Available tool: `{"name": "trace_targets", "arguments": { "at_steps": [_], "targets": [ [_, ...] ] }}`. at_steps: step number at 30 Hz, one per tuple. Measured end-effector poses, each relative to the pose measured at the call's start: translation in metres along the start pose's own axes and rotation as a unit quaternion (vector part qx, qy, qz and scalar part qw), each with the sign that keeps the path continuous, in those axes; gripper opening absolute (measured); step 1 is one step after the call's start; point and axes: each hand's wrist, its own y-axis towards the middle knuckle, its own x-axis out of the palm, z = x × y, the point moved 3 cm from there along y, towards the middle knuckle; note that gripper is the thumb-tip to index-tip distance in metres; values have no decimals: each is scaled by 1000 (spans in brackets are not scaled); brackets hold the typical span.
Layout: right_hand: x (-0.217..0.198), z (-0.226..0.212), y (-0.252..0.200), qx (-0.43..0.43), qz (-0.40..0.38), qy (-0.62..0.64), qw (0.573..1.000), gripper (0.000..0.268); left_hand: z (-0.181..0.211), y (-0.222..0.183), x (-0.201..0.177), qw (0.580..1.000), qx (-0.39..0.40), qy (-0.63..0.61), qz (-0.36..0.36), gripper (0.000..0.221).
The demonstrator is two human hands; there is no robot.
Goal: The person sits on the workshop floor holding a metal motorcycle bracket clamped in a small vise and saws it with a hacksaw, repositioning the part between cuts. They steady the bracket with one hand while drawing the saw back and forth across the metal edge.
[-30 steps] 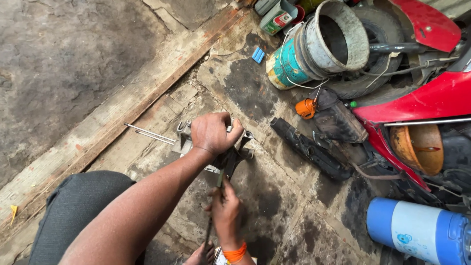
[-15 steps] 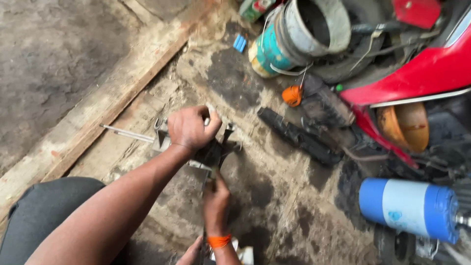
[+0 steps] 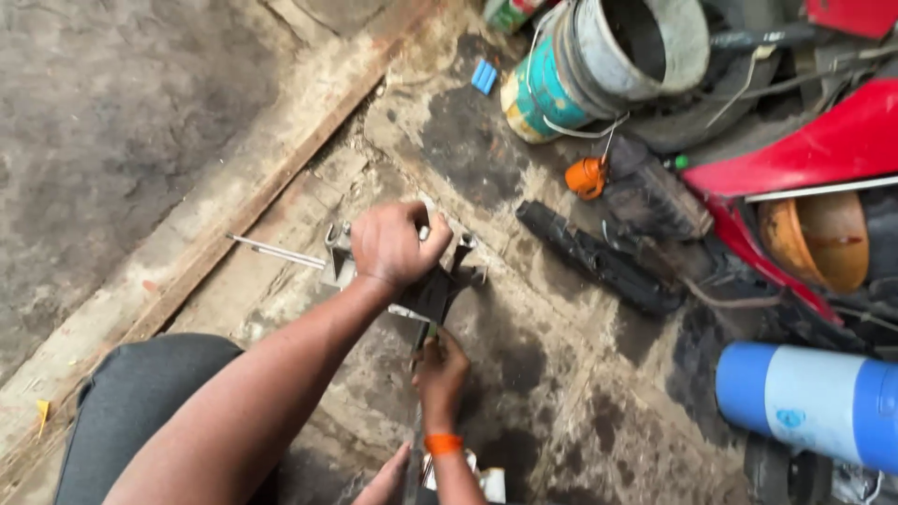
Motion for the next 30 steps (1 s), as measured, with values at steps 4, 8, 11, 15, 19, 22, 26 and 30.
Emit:
{"name": "trace_targets", "arguments": {
  "at_steps": [4,8,11,15,19,22,26,30],
  "targets": [
    [13,-48,-32,30,8,21,999,36,-1,-2,4,999,-47,-5,-23,39],
    [1,-77,-40,-180,9,-154,972,36,0,1,4,1000,-27,7,-14,40],
    [-18,-24,-15,-263,22,-129,956,32,1,-1,6,1000,-24,10,-13,41],
    [-16,-29,-8,144,-104,143,974,35,2,2,6,998,-44,18,-49,43],
    [-15,-67,-28,129,-215,124,960,36,-1,2,8,998,-35,26,-34,42],
    [-20,-63,-34,138,-307,148,930,39,-1,2,9,999,-30,17,-30,40],
    [-36,-58,-6,98,-70,-15,993,45,-3,2,12,998,-44,21,-38,43],
    [-11,-89,6,-6,-22,-168,986,47,-1,2,12,998,-36,20,-43,42]
  ]
}}
